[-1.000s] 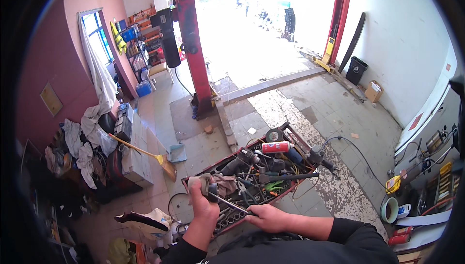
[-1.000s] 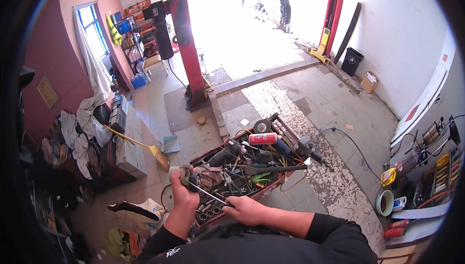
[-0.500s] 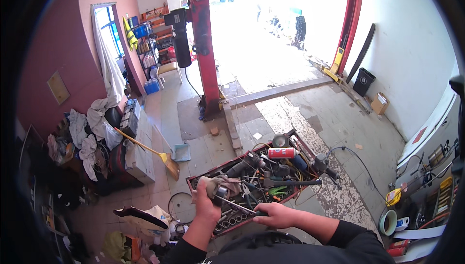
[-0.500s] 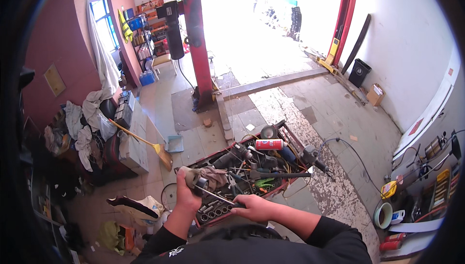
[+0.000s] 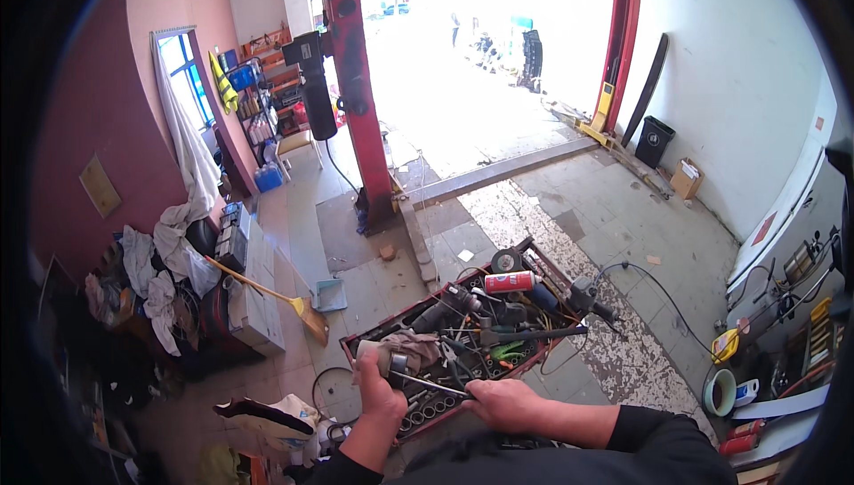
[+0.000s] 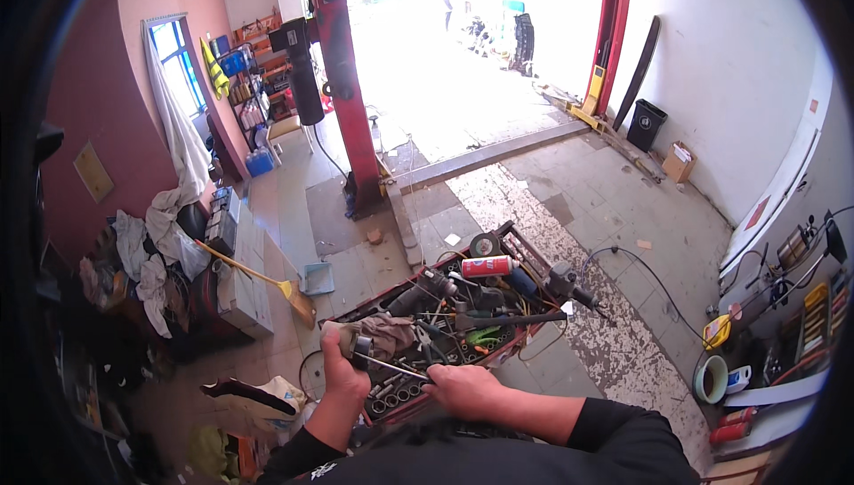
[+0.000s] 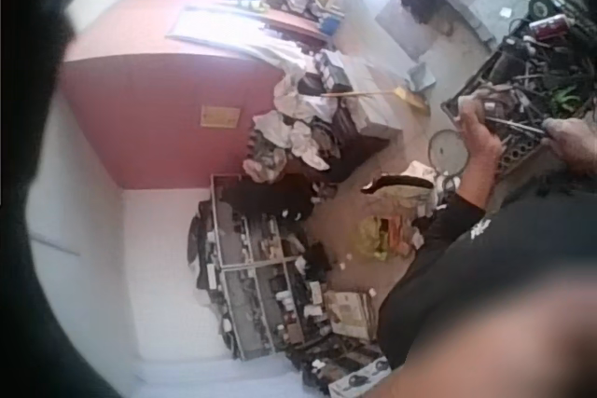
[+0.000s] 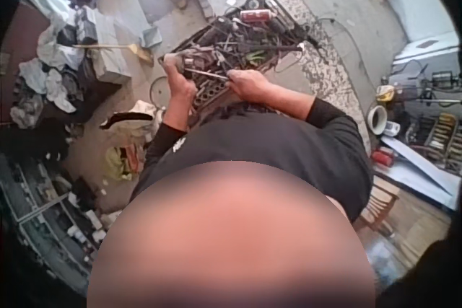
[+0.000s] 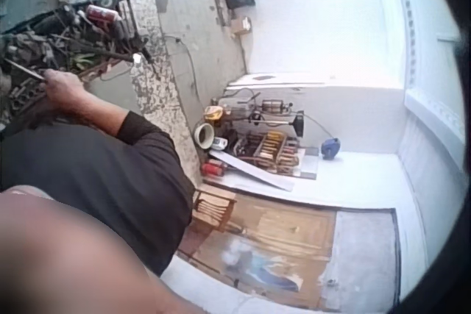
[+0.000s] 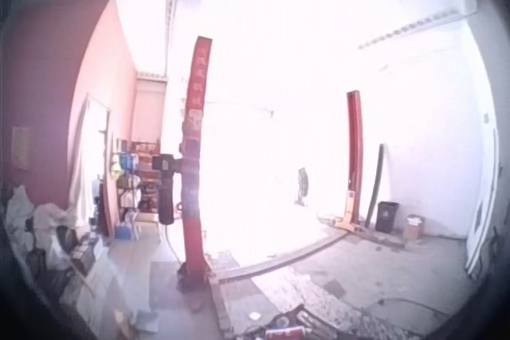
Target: The person works on a small cylindrical mechanical part in a cluttered workshop. They use a hammer to tap the part, then a screwdriver to pry and adjust components. The person retrieves a spray can and applies it to the part, then uses a power tool to work on the part's surface. The part is handled repeatedly and inspected throughout.
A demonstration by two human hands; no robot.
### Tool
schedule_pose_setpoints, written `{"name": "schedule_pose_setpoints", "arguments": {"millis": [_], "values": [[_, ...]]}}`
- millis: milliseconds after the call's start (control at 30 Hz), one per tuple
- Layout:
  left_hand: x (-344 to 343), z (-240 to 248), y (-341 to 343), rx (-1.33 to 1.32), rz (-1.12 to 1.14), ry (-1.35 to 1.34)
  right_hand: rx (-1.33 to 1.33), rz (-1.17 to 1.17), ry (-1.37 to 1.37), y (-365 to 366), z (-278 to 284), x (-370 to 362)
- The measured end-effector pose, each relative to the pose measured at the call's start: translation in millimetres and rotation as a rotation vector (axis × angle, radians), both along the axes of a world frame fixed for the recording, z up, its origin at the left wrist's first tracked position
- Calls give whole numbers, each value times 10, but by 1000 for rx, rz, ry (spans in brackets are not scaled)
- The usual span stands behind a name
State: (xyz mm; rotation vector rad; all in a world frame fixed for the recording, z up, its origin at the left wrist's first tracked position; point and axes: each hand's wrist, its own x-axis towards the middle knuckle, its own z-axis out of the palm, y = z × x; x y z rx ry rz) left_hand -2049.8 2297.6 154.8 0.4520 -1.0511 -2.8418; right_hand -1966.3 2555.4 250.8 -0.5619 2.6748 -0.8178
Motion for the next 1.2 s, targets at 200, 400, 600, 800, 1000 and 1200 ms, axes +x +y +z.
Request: {"name": "schedule_pose_setpoints", "arguments": {"millis": [200,400,600,800,1000,1200], "values": [[-13,-97,12,-33,79,-38,-48,-15,-80,-41,-128,73],[59,-69,70,76,-12,-26,-316,-70,-189,-93,-394,191],[-4,138,110,2,-14,15,-185,-87,-16,-56,-348,204],[-16,276,139,126,-190,-78,6,-5,240,75,-163,162],[-16,402,235,106,-310,-56,-90,-62,-60,167,-122,181],[-12,507,372,66,-310,-11,-189,-100,-74,291,-141,184]]}}
